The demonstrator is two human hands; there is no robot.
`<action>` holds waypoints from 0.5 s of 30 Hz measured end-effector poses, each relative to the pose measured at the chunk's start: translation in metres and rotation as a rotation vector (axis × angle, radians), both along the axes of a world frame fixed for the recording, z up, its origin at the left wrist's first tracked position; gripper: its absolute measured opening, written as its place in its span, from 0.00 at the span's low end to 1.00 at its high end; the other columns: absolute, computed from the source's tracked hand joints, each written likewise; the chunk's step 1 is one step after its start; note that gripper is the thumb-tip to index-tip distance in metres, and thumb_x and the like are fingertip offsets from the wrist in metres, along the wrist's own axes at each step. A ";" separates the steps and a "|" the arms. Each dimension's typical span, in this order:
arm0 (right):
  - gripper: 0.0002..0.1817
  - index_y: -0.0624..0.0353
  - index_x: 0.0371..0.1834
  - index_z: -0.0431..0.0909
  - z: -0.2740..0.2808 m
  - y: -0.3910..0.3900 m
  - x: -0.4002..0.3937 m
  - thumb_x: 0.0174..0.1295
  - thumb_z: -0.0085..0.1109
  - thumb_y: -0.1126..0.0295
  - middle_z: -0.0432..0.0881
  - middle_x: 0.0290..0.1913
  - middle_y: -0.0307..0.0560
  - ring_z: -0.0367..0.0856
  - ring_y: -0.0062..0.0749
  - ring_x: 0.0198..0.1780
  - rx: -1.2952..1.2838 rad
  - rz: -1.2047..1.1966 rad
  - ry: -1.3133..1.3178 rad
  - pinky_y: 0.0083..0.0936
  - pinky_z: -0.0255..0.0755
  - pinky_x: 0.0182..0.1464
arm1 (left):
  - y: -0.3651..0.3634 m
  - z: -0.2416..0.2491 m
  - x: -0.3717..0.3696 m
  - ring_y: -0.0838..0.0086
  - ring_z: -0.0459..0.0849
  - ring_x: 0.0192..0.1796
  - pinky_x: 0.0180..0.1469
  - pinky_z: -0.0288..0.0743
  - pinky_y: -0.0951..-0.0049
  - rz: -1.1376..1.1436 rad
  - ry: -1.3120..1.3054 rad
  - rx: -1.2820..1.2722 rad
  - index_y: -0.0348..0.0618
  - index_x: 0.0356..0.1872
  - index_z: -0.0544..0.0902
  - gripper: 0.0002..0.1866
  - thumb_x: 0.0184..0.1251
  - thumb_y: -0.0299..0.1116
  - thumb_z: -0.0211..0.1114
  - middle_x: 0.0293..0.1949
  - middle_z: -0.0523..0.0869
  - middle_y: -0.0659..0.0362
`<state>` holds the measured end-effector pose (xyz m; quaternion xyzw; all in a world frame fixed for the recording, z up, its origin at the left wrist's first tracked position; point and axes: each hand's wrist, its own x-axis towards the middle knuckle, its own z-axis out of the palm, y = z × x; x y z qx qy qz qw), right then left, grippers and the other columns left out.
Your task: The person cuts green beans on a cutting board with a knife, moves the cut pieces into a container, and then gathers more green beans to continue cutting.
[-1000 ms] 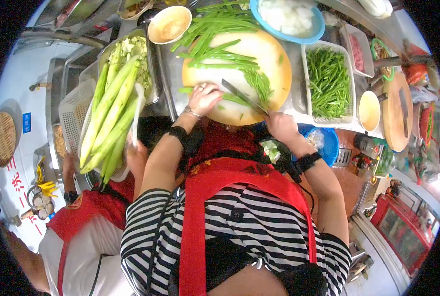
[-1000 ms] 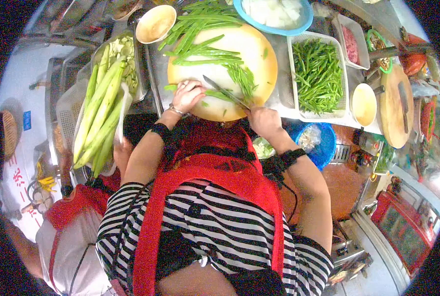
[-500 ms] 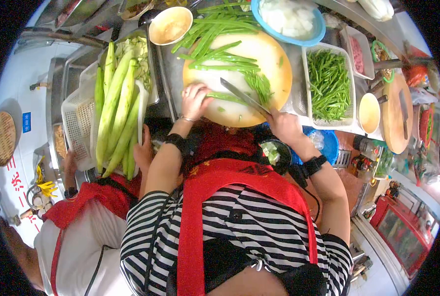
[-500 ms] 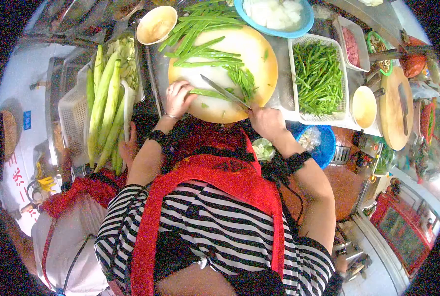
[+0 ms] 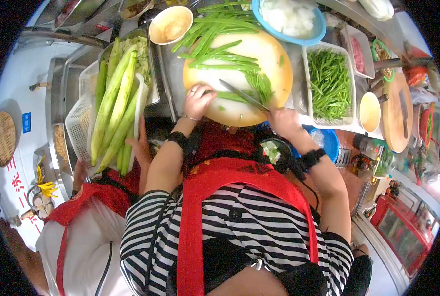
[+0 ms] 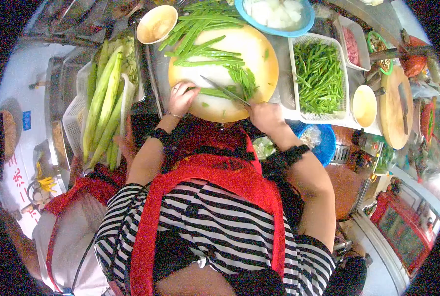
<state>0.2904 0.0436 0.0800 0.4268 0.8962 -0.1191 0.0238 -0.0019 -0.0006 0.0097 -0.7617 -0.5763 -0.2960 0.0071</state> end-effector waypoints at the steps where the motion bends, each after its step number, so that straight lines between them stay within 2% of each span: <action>1: 0.11 0.56 0.28 0.73 0.000 0.001 -0.001 0.58 0.49 0.61 0.78 0.16 0.49 0.80 0.41 0.18 0.004 0.003 0.000 0.36 0.74 0.20 | 0.002 -0.001 -0.001 0.65 0.76 0.45 0.48 0.69 0.65 -0.011 0.007 -0.002 0.53 0.32 0.82 0.09 0.48 0.28 0.64 0.38 0.79 0.64; 5: 0.13 0.56 0.28 0.73 -0.013 -0.008 -0.006 0.60 0.46 0.59 0.79 0.18 0.49 0.81 0.42 0.20 -0.035 -0.013 -0.030 0.37 0.74 0.21 | 0.005 -0.001 0.006 0.65 0.76 0.45 0.47 0.69 0.66 -0.039 -0.011 0.014 0.54 0.32 0.82 0.10 0.46 0.27 0.63 0.38 0.78 0.64; 7: 0.15 0.57 0.28 0.72 -0.003 0.000 -0.011 0.61 0.45 0.58 0.80 0.20 0.51 0.81 0.45 0.22 -0.066 0.007 -0.123 0.38 0.74 0.23 | 0.010 0.002 0.005 0.65 0.76 0.43 0.47 0.71 0.67 -0.056 0.004 0.033 0.52 0.32 0.82 0.09 0.46 0.27 0.64 0.37 0.79 0.64; 10: 0.13 0.57 0.29 0.71 0.019 0.000 -0.007 0.60 0.46 0.59 0.80 0.19 0.52 0.81 0.44 0.22 -0.093 -0.029 -0.059 0.37 0.74 0.23 | 0.010 0.006 0.007 0.64 0.77 0.42 0.46 0.72 0.67 -0.067 0.009 0.045 0.50 0.31 0.82 0.08 0.46 0.27 0.65 0.36 0.79 0.63; 11: 0.13 0.57 0.30 0.71 0.002 -0.003 -0.005 0.60 0.46 0.59 0.79 0.19 0.52 0.81 0.44 0.23 -0.088 -0.027 0.023 0.38 0.75 0.24 | 0.007 0.006 0.009 0.64 0.77 0.42 0.46 0.72 0.67 -0.062 -0.001 0.047 0.50 0.30 0.82 0.08 0.46 0.27 0.65 0.36 0.79 0.62; 15: 0.13 0.57 0.30 0.72 -0.024 -0.003 -0.012 0.61 0.48 0.58 0.79 0.18 0.53 0.81 0.45 0.22 -0.031 -0.023 0.016 0.39 0.74 0.23 | 0.009 0.000 0.009 0.63 0.77 0.43 0.47 0.71 0.66 -0.064 0.017 0.048 0.50 0.31 0.82 0.08 0.45 0.29 0.66 0.37 0.79 0.62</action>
